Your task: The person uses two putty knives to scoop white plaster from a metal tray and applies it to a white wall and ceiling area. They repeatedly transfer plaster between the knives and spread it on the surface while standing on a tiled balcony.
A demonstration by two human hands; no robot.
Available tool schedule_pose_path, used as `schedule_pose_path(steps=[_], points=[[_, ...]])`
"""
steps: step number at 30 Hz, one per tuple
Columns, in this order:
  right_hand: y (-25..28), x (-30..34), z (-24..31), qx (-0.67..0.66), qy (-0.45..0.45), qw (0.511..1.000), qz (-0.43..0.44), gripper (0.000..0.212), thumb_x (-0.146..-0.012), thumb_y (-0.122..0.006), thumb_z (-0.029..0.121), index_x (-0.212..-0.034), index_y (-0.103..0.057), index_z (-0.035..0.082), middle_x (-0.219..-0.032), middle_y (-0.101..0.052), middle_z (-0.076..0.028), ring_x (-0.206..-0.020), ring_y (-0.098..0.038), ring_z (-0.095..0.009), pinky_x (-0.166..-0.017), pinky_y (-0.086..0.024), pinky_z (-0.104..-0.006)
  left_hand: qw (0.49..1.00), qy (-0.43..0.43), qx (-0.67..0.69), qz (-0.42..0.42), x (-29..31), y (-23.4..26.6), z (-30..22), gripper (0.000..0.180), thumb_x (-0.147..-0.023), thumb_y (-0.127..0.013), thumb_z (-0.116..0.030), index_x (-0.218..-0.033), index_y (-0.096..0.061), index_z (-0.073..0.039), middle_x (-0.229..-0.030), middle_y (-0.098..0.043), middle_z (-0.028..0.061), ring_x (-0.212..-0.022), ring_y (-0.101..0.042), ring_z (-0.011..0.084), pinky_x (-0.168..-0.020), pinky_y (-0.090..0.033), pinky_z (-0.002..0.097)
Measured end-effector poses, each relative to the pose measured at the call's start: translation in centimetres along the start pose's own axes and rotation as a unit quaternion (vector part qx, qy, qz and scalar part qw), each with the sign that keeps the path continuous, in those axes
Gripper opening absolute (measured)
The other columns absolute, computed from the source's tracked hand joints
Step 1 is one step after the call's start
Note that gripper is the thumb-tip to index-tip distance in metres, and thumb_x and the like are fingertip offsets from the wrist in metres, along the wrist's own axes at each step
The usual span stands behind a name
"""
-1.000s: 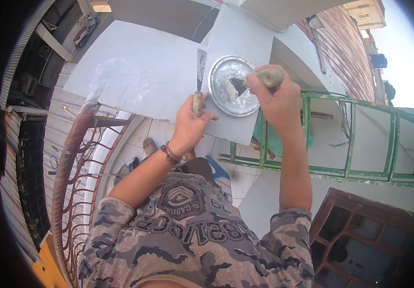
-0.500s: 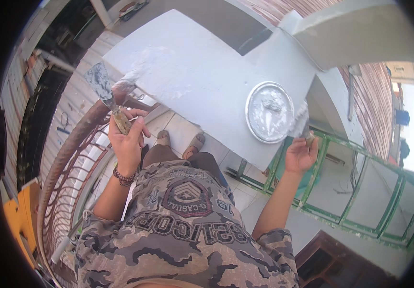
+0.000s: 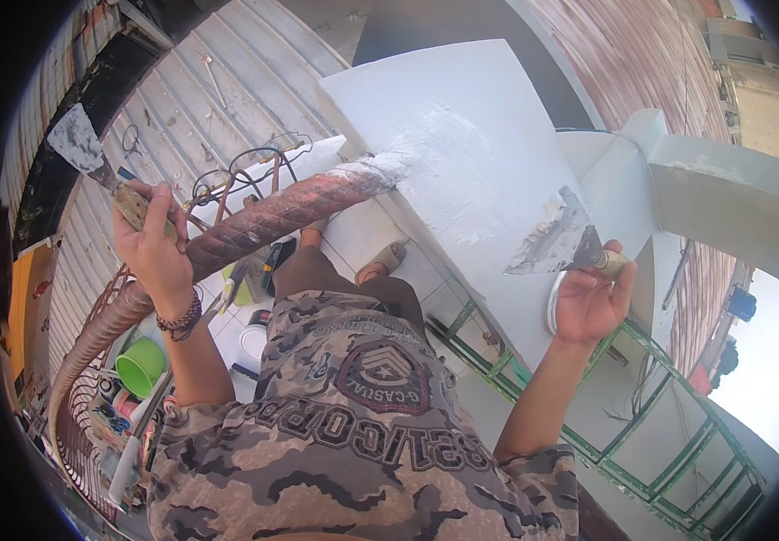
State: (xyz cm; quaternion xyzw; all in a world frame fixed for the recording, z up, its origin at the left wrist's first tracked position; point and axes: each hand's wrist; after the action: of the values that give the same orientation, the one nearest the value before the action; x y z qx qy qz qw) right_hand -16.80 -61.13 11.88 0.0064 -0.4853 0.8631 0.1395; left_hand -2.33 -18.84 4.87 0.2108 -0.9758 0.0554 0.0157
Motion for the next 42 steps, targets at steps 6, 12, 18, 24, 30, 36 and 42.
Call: schedule_pose_path(steps=[6,12,18,24,30,36,42], points=[[-1.5,1.0,0.6,0.038,-0.032,0.998,-0.043,0.040,-0.102,-0.044,0.032,-0.122,-0.050,-0.001,-0.116,-0.061,-0.022,-0.102,-0.063,-0.027,-0.080,-0.056,-0.0306,0.992,0.112,-0.007,0.062,2.2,-1.7,-0.9,0.013,-0.089,-0.063,-0.004,-0.093,-0.050,-0.002,-0.070,-0.051,0.0007,-0.049,-0.043,0.0040,-0.041,-0.032,0.0181],[-1.2,1.7,1.1,0.043,-0.029,0.994,-0.092,0.044,-0.101,-0.045,0.034,-0.120,-0.054,-0.005,-0.121,-0.061,-0.017,-0.104,-0.064,-0.027,-0.075,-0.058,-0.0294,0.987,0.136,-0.010,0.090,4.7,-2.3,-1.3,0.017,-0.087,-0.065,-0.005,-0.093,-0.050,-0.002,-0.075,-0.050,-0.0004,-0.055,-0.042,0.0031,-0.047,-0.032,0.0175],[-1.4,1.1,1.1,0.019,-0.049,0.991,-0.124,0.041,-0.100,-0.048,0.034,-0.115,-0.055,-0.004,-0.117,-0.062,-0.018,-0.101,-0.064,-0.027,-0.075,-0.058,-0.0308,0.984,0.121,-0.055,0.119,5.2,-2.7,-1.0,0.015,-0.086,-0.066,-0.004,-0.092,-0.051,-0.003,-0.079,-0.050,-0.0012,-0.070,-0.043,0.0055,-0.064,-0.036,0.0205],[-1.2,1.9,1.2,0.028,-0.032,0.991,-0.126,0.039,-0.099,-0.048,0.033,-0.114,-0.056,-0.003,-0.117,-0.062,-0.018,-0.097,-0.065,-0.027,-0.074,-0.058,-0.0298,0.983,0.103,-0.071,0.132,5.5,-3.3,-0.9,0.014,-0.088,-0.064,-0.005,-0.092,-0.051,-0.002,-0.076,-0.050,-0.0009,-0.063,-0.042,0.0046,-0.057,-0.033,0.0196],[-0.2,3.7,1.0,0.100,0.036,0.977,-0.184,0.037,-0.101,-0.046,0.030,-0.112,-0.056,-0.004,-0.105,-0.065,-0.017,-0.086,-0.067,-0.025,-0.068,-0.059,-0.0281,0.980,0.054,-0.116,0.153,5.3,-3.4,0.1,0.013,-0.089,-0.063,-0.005,-0.091,-0.051,-0.003,-0.072,-0.049,-0.0014,-0.056,-0.041,0.0035,-0.050,-0.032,0.0188],[-0.2,4.7,-0.5,0.168,0.114,0.943,-0.263,0.034,-0.101,-0.046,0.028,-0.108,-0.056,-0.004,-0.097,-0.065,-0.015,-0.074,-0.065,-0.021,-0.064,-0.058,-0.0263,0.979,0.088,-0.107,0.150,5.5,-3.8,0.4,0.014,-0.088,-0.065,-0.006,-0.093,-0.053,-0.001,-0.080,-0.049,-0.0016,-0.070,-0.042,0.0054,-0.064,-0.037,0.0197],[0.4,6.0,-1.0,0.150,0.107,0.951,-0.247,0.026,-0.098,-0.051,0.027,-0.109,-0.056,0.004,-0.102,-0.065,-0.008,-0.078,-0.065,-0.018,-0.062,-0.056,-0.0244,0.982,0.068,-0.089,0.154,5.3,-4.1,1.3,0.012,-0.089,-0.064,-0.004,-0.093,-0.053,-0.003,-0.077,-0.049,-0.0015,-0.060,-0.041,0.0030,-0.051,-0.033,0.0177]])
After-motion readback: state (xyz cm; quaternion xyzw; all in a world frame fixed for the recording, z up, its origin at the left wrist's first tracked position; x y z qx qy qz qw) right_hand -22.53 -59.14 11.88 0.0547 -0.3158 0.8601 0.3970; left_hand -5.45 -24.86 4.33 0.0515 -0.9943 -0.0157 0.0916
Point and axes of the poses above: each hand's wrist, its own x-axis away from the middle knuckle, its own y-axis out of the back of the hand, z = x × y
